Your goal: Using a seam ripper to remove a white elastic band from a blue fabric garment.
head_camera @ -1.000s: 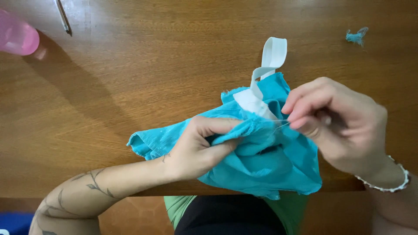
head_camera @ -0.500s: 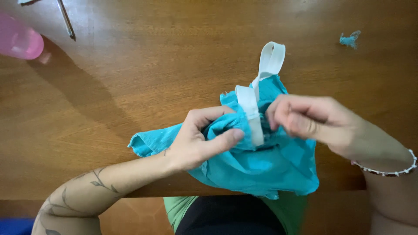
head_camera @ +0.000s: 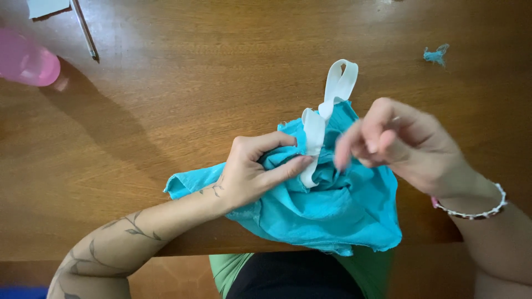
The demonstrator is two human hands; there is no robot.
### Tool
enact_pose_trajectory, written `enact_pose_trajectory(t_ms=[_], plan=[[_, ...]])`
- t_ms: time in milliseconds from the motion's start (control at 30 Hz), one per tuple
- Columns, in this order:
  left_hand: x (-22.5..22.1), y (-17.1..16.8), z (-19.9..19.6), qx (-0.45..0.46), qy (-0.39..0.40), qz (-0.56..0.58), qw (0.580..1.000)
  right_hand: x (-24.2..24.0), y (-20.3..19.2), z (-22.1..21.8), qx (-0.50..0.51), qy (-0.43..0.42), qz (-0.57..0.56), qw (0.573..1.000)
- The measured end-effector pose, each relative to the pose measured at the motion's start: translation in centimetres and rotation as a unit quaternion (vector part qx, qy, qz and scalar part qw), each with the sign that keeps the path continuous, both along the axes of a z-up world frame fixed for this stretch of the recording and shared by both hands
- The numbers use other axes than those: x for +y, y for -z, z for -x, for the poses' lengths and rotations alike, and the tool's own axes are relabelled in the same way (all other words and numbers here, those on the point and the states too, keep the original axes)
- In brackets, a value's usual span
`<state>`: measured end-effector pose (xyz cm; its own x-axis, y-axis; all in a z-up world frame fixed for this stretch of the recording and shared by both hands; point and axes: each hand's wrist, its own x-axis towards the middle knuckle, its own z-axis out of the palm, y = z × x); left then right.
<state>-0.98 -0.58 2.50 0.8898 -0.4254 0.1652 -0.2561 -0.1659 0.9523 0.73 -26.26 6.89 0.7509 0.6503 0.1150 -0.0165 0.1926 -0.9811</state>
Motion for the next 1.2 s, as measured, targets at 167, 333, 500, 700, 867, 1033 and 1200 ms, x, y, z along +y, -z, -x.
enact_pose_trajectory(t_ms=[167, 333, 500, 700, 867, 1033, 1200], plan=[[0.1, 0.3, -0.3, -0.049, 0.009, -0.026, 0.998, 1.2, 1.1, 1.4, -0.283, 0.114, 0.307, 0.901], [0.1, 0.4, -0.3, -0.08, 0.021, -0.036, 0.996, 2.4, 0.8, 1.9, -0.519, 0.157, 0.422, 0.727], [0.0, 1.0, -0.1, -0.113, 0.019, -0.045, 0.992, 3.0, 1.6, 1.8, -0.533, 0.135, 0.4, 0.734], [0.5, 1.0, -1.3, 0.019, -0.032, -0.039, 0.999, 2.3, 0.3, 1.7, -0.389, 0.113, 0.299, 0.864], [0.7, 0.7, -1.4, 0.009, -0.011, -0.035, 0.999, -1.0, -1.2, -1.4, -0.18, 0.218, 0.363, 0.888], [0.7, 0.6, -1.3, 0.0, -0.008, -0.038, 0.999, -4.3, -1.5, -5.1, -0.034, 0.282, 0.329, 0.9], [0.5, 0.4, -1.3, -0.011, -0.011, -0.042, 0.999, -7.6, 0.5, -7.2, -0.11, 0.297, 0.364, 0.876]])
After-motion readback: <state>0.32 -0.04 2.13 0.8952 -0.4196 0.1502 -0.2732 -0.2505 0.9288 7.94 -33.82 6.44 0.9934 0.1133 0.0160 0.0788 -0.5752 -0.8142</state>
